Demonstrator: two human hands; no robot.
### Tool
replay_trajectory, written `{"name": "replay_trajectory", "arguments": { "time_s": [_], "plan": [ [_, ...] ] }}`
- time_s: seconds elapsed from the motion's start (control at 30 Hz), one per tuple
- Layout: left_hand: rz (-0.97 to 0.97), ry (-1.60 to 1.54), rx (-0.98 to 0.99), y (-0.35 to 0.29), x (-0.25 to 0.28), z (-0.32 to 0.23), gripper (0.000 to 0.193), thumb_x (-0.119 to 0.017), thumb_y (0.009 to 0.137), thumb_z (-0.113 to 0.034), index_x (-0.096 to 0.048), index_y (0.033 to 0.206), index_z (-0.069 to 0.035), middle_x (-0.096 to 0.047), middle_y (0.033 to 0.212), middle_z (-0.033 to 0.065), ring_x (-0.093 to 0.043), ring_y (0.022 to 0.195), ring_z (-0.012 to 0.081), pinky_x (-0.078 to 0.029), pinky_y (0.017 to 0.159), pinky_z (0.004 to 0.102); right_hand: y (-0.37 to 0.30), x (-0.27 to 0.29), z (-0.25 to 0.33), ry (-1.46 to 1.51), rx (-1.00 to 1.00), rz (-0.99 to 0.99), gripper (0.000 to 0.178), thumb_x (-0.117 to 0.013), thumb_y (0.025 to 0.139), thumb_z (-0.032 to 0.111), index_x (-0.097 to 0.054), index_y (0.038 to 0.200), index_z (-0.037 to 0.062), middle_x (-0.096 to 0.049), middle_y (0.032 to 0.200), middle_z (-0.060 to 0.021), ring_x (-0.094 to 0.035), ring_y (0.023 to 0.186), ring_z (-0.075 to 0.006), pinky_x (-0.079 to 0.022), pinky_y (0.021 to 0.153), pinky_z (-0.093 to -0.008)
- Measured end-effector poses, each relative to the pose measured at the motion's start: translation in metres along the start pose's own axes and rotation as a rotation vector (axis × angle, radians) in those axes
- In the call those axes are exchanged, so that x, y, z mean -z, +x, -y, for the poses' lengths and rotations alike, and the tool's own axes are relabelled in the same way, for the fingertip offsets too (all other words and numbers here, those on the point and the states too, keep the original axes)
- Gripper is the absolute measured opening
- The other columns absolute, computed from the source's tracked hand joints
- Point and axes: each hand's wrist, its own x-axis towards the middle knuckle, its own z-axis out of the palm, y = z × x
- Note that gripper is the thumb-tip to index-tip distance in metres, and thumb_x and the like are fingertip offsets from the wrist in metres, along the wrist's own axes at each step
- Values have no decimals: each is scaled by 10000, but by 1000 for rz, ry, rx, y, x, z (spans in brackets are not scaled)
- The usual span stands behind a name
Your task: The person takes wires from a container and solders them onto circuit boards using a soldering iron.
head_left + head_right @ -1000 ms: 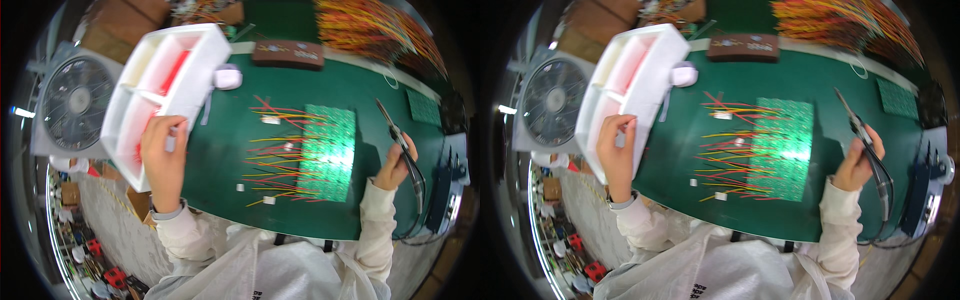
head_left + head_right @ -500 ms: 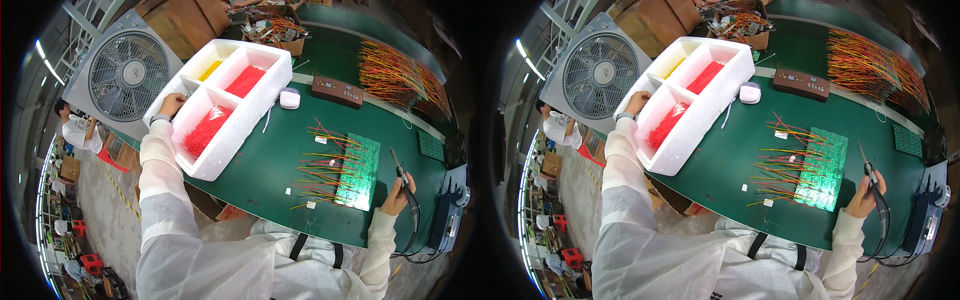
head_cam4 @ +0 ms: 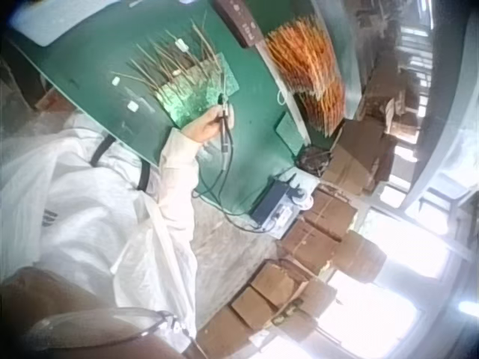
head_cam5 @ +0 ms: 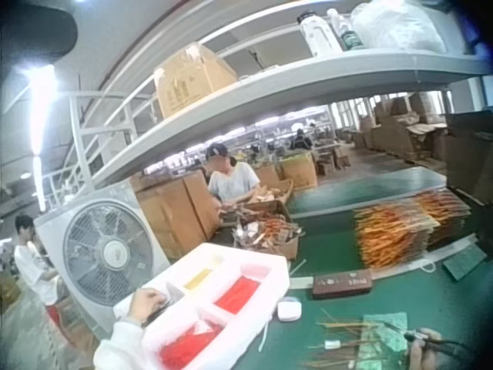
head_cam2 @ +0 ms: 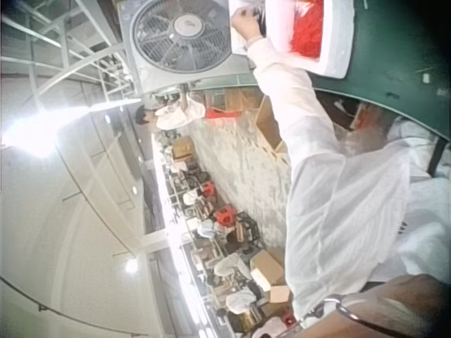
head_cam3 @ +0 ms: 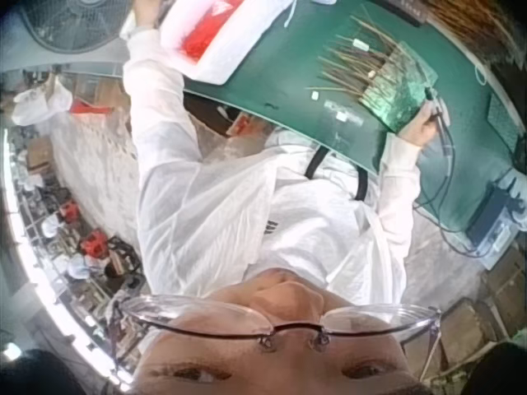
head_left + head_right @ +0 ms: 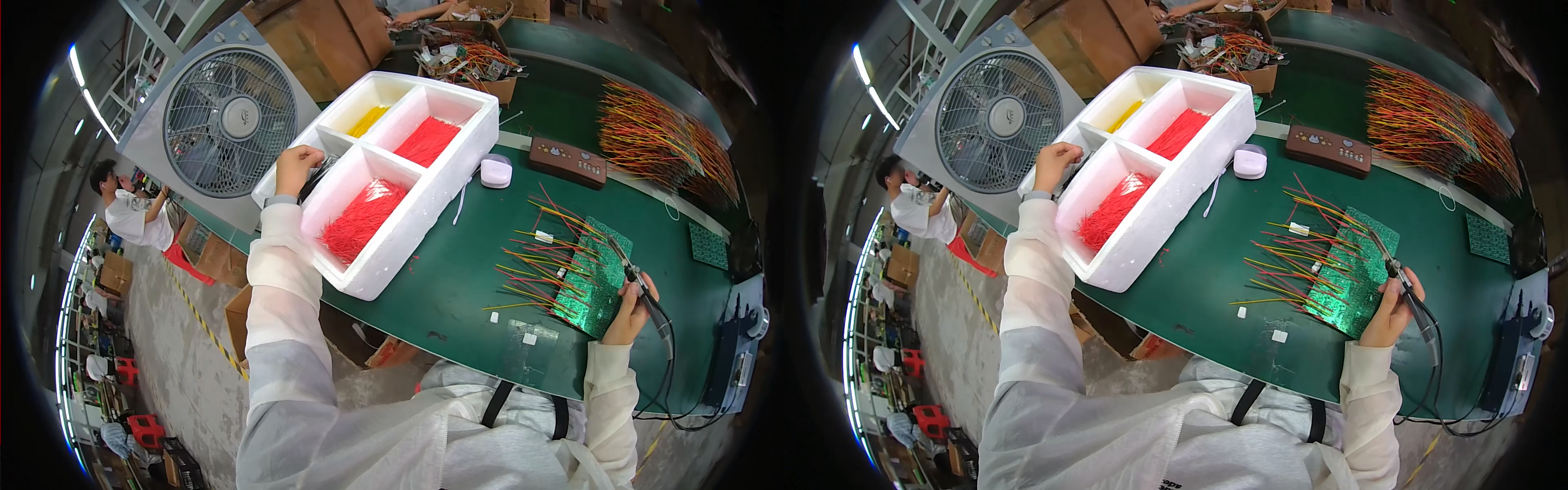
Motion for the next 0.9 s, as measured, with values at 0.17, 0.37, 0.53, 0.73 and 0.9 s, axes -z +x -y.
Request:
{"name": "replay_trajectory", "arguments": {
  "time_s": [0.17,0.37,0.53,0.73,0.9],
  "plan": [
    [-20,173,0,-4,-6,-6,149,-600,704,-131,-645,742,6,-620,657,72,-561,595,112,-420,575,229,8,1,-9,79,-7,10,309,-465,849,170,-389,1085,-15,-456,768,-38,-416,709,-86,-368,708,-219],
    [5,-62,120,-1,-7,1,145,-553,754,-77,-622,769,50,-611,674,74,-562,595,114,-444,587,211,13,-4,-6,266,-87,17,306,-472,846,160,-393,1079,-23,-457,782,-49,-424,712,-87,-384,726,-228],
    [13,-112,91,2,-8,14,182,-511,779,-84,-603,802,72,-613,733,100,-581,613,140,-477,601,227,12,1,-6,162,-30,65,286,-480,842,157,-414,1059,-17,-467,792,-36,-416,687,-73,-369,675,-201],
    [-257,301,-220,1,0,-3,235,-349,842,-133,-543,777,-18,-559,695,127,-554,623,211,-433,610,301,8,13,-1,93,-61,-58,268,-506,826,136,-448,1055,10,-499,834,-36,-415,693,-57,-350,637,-183],
    [-217,133,-366,-67,-27,-119,239,-372,862,-152,-560,852,-5,-584,800,89,-541,749,177,-409,680,271,3,23,11,-58,41,-119,214,-532,808,134,-516,987,18,-510,828,-27,-432,660,-45,-348,586,-161]
  ]
}}
